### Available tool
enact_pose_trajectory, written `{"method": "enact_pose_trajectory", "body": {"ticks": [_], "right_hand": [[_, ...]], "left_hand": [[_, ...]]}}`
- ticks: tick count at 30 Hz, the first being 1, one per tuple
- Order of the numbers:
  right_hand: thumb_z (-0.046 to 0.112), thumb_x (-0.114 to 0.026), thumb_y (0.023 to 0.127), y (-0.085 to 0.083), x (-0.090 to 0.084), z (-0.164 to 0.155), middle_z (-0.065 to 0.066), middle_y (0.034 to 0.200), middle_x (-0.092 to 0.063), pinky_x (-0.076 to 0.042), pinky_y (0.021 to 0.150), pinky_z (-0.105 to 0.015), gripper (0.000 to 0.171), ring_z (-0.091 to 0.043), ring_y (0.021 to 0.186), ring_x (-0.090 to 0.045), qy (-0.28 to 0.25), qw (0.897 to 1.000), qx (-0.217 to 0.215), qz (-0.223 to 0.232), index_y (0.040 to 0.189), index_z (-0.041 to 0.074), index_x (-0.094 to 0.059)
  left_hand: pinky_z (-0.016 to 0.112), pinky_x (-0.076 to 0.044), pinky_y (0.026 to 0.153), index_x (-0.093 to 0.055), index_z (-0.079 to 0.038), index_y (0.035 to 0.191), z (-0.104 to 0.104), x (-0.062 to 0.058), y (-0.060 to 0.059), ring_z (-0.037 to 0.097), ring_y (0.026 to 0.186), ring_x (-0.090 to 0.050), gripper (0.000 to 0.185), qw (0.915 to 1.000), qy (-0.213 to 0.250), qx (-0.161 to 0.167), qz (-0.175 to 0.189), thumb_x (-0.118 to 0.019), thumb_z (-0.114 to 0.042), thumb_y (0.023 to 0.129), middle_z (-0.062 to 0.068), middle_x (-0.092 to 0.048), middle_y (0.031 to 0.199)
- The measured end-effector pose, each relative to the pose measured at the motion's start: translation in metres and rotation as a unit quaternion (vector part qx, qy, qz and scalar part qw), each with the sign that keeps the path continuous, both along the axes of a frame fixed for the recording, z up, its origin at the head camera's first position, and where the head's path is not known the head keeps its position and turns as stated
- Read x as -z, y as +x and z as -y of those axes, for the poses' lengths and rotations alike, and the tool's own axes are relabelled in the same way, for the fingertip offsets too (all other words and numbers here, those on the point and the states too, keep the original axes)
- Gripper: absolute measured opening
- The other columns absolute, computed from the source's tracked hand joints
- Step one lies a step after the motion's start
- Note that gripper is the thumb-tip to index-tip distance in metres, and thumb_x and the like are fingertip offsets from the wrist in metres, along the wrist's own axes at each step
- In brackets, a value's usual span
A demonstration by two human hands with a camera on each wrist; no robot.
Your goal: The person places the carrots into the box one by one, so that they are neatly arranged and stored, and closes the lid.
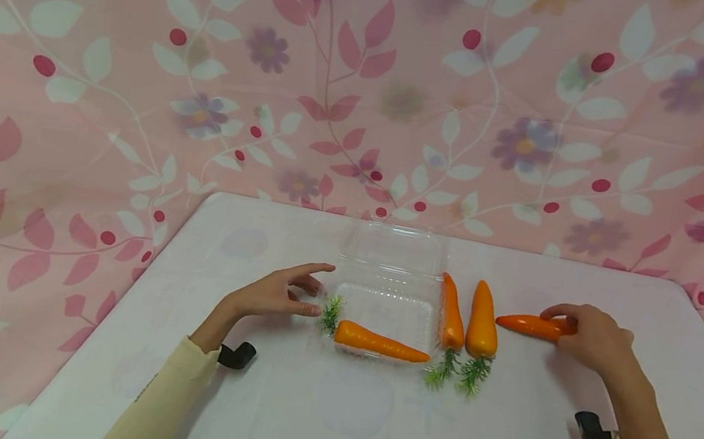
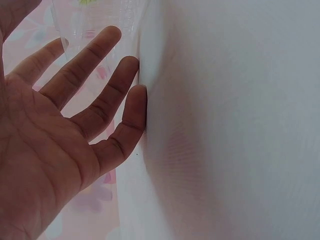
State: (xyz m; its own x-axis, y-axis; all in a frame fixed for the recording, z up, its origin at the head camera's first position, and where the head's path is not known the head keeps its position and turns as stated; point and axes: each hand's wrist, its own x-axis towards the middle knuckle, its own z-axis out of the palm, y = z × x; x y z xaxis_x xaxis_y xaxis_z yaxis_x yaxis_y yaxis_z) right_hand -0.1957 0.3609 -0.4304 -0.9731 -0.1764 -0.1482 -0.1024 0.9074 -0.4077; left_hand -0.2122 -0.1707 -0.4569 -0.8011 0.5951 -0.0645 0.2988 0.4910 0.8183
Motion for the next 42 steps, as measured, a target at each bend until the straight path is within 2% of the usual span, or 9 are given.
{"method": "enact_pose_trajectory", "body": {"ticks": [5, 17, 23, 27, 29, 32, 34, 37, 42], "right_hand": [[-0.002, -0.065, 0.075, 0.000, 0.002, -0.002, -0.034, 0.103, -0.057, -0.035, 0.065, -0.053, 0.038, -0.046, 0.090, -0.048, -0.002, 1.000, -0.003, 0.000, 0.113, 0.003, -0.070], [-0.007, -0.062, 0.075, 0.001, 0.006, 0.000, -0.030, 0.104, -0.060, -0.034, 0.064, -0.048, 0.035, -0.043, 0.089, -0.049, -0.008, 0.999, -0.017, -0.029, 0.107, 0.004, -0.073], [-0.007, -0.058, 0.077, -0.001, 0.011, -0.002, -0.010, 0.084, -0.056, -0.028, 0.059, -0.037, 0.032, -0.027, 0.075, -0.046, -0.008, 0.999, -0.026, -0.039, 0.102, 0.003, -0.075], [-0.010, -0.057, 0.076, 0.000, 0.014, -0.003, -0.012, 0.086, -0.057, -0.034, 0.059, -0.037, 0.032, -0.028, 0.074, -0.045, -0.011, 0.999, -0.017, -0.031, 0.100, 0.002, -0.076], [-0.011, -0.057, 0.077, 0.000, 0.015, -0.002, -0.014, 0.088, -0.058, -0.040, 0.062, -0.042, 0.031, -0.032, 0.077, -0.047, -0.009, 0.999, -0.010, -0.031, 0.098, 0.002, -0.076], [-0.010, -0.060, 0.080, 0.001, 0.016, -0.001, -0.014, 0.087, -0.058, -0.044, 0.066, -0.048, 0.023, -0.036, 0.081, -0.049, -0.009, 0.999, -0.001, -0.041, 0.092, 0.002, -0.076], [-0.009, -0.062, 0.081, 0.002, 0.018, 0.001, -0.012, 0.085, -0.058, -0.045, 0.066, -0.046, 0.019, -0.036, 0.081, -0.049, -0.013, 0.998, 0.000, -0.054, 0.090, 0.003, -0.075], [-0.008, -0.063, 0.082, 0.003, 0.020, 0.002, -0.009, 0.084, -0.056, -0.044, 0.063, -0.037, 0.018, -0.033, 0.080, -0.048, -0.027, 0.997, -0.001, -0.069, 0.088, 0.004, -0.075], [-0.007, -0.060, 0.082, 0.005, 0.021, 0.002, -0.012, 0.087, -0.055, -0.045, 0.061, -0.035, 0.021, -0.033, 0.082, -0.047, -0.047, 0.997, 0.008, -0.068, 0.096, 0.001, -0.074]], "left_hand": [[0.039, -0.050, 0.093, -0.036, -0.025, 0.154, 0.000, 0.000, 0.000, 0.019, 0.116, -0.056, 0.081, 1.0000, -0.004, -0.004, 0.002, -0.077, -0.043, 0.085, 0.006, -0.061, 0.127], [0.040, -0.050, 0.093, -0.037, -0.025, 0.153, -0.001, 0.000, 0.002, 0.019, 0.115, -0.057, 0.081, 0.9999, -0.007, -0.011, -0.002, -0.077, -0.042, 0.085, 0.006, -0.061, 0.126], [0.039, -0.049, 0.094, -0.037, -0.027, 0.153, -0.001, -0.001, 0.001, 0.017, 0.116, -0.056, 0.081, 0.9998, -0.012, -0.013, 0.005, -0.077, -0.042, 0.085, 0.005, -0.061, 0.127], [0.041, -0.049, 0.095, -0.037, -0.027, 0.153, -0.001, 0.000, 0.001, 0.018, 0.116, -0.056, 0.081, 0.9998, -0.014, -0.012, 0.004, -0.077, -0.042, 0.085, 0.005, -0.061, 0.127], [0.042, -0.049, 0.095, -0.037, -0.027, 0.153, -0.001, -0.001, 0.001, 0.018, 0.116, -0.056, 0.080, 0.9998, -0.013, -0.012, 0.004, -0.078, -0.041, 0.085, 0.005, -0.061, 0.127], [0.042, -0.049, 0.095, -0.037, -0.026, 0.153, -0.001, -0.001, 0.001, 0.018, 0.116, -0.056, 0.081, 0.9998, -0.013, -0.012, 0.005, -0.078, -0.041, 0.085, 0.006, -0.061, 0.127], [0.042, -0.049, 0.095, -0.037, -0.027, 0.153, -0.001, -0.001, 0.001, 0.017, 0.116, -0.056, 0.081, 0.9998, -0.013, -0.013, 0.006, -0.078, -0.041, 0.085, 0.005, -0.061, 0.127], [0.041, -0.049, 0.095, -0.037, -0.027, 0.153, -0.001, 0.000, 0.001, 0.017, 0.116, -0.056, 0.081, 0.9998, -0.015, -0.012, 0.005, -0.078, -0.041, 0.085, 0.005, -0.061, 0.127], [0.041, -0.049, 0.095, -0.036, -0.026, 0.153, -0.001, 0.000, 0.001, 0.019, 0.116, -0.056, 0.081, 0.9998, -0.014, -0.011, 0.004, -0.077, -0.042, 0.085, 0.005, -0.061, 0.128]]}}
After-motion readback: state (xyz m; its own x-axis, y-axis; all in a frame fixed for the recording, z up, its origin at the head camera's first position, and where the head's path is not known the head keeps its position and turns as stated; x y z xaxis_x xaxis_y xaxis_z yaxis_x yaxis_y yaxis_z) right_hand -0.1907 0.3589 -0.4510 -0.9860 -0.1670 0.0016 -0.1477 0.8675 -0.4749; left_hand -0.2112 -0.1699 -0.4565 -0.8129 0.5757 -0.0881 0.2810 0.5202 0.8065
